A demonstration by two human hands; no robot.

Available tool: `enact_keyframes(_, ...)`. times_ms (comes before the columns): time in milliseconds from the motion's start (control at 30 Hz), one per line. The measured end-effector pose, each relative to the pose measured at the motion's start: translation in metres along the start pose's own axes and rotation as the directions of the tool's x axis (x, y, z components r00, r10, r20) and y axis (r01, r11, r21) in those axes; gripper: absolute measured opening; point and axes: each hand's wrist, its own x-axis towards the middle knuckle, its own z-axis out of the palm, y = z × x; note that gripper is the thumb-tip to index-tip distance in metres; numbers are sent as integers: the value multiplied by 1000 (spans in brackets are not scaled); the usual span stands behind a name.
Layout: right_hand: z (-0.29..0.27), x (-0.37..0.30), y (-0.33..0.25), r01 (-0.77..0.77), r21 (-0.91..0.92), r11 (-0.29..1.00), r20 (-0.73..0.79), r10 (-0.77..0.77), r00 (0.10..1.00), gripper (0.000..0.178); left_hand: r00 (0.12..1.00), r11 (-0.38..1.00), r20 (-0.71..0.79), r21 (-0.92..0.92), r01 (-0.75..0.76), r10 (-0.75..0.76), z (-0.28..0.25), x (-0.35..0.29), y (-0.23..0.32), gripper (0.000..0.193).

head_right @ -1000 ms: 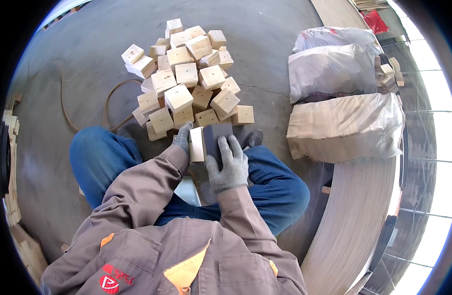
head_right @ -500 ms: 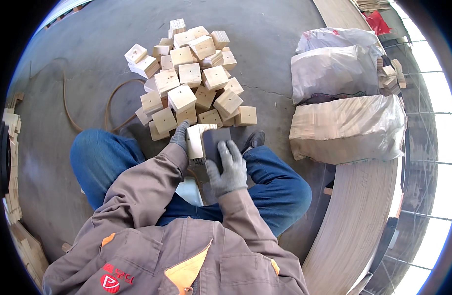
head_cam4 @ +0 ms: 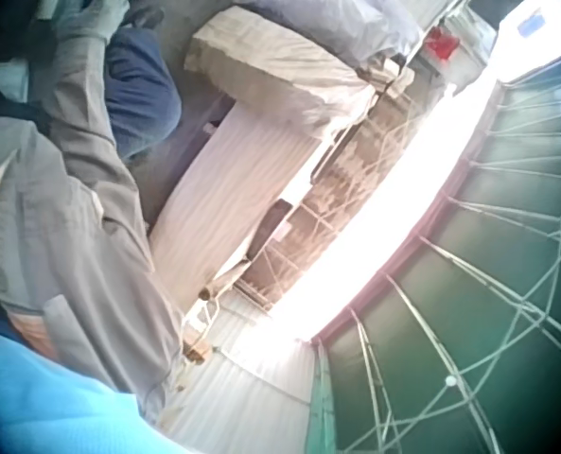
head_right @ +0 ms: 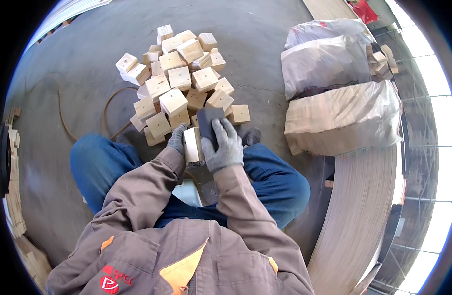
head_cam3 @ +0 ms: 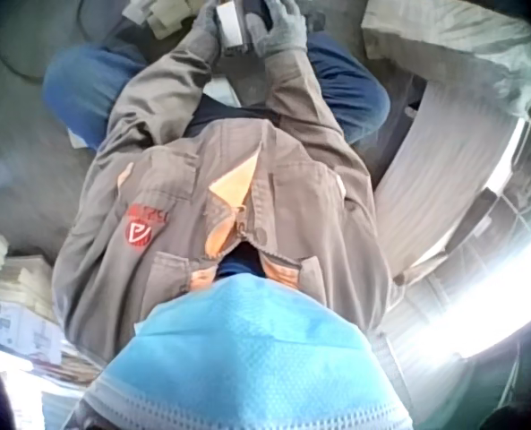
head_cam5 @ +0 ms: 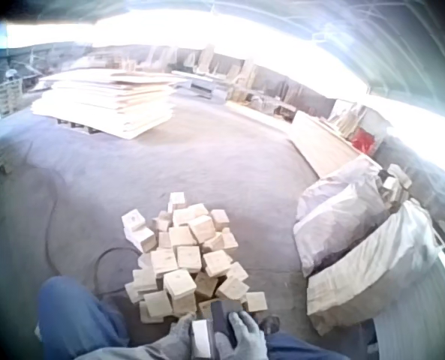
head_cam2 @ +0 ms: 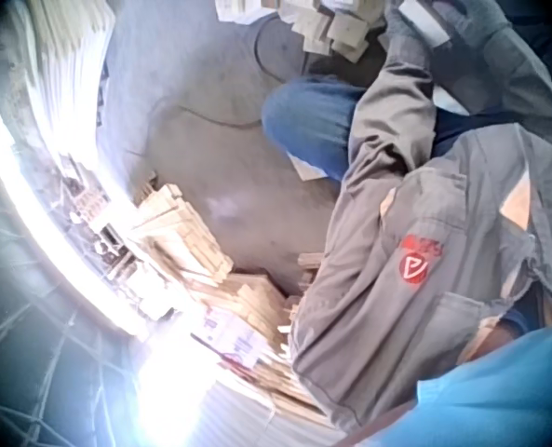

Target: The person sits on the floor and sands small square wooden blocks one at a time using a sanding block. They rotate each block to sand multiple faces and place finished pieces aside.

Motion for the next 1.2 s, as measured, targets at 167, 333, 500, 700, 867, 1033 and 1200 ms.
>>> enact_keyframes(167, 2, 29, 39, -204, 121, 972, -88, 215, 973, 56, 995, 996, 101, -88, 29, -20, 9, -10, 0, 53)
enact_keyframes(333, -11, -9, 51, -161, 58, 985, -100, 166, 981, 61, 993, 984, -13, -134, -121, 120, 7, -5, 5, 56)
enact_keyframes(500, -27, -60, 12, 28, 88, 996, -55, -23, 998, 63, 999, 997, -16, -53, 51, -52, 7, -17, 12, 59)
enact_keyframes(700, -19, -55, 0, 132, 25, 991, 18, -133, 991, 61, 986, 983, 160, -162, 82, -56, 6, -1, 2, 56)
enact_keyframes(867, -9, 4, 10, -2, 20, 1000, -38, 3, 999, 58, 996, 998, 77, 44, 40, -44, -1, -5, -3, 51)
enact_keyframes(1033, -2, 33, 61, -290, 313, 904, -38, 317, 948, 60, 984, 999, 171, 6, 51, -51, 4, -7, -7, 54)
enact_keyframes(1200, 18, -1, 108, -447, 749, 488, 235, 435, 869, 49, 952, 996, 299, -31, 81, -68, -5, 11, 2, 62)
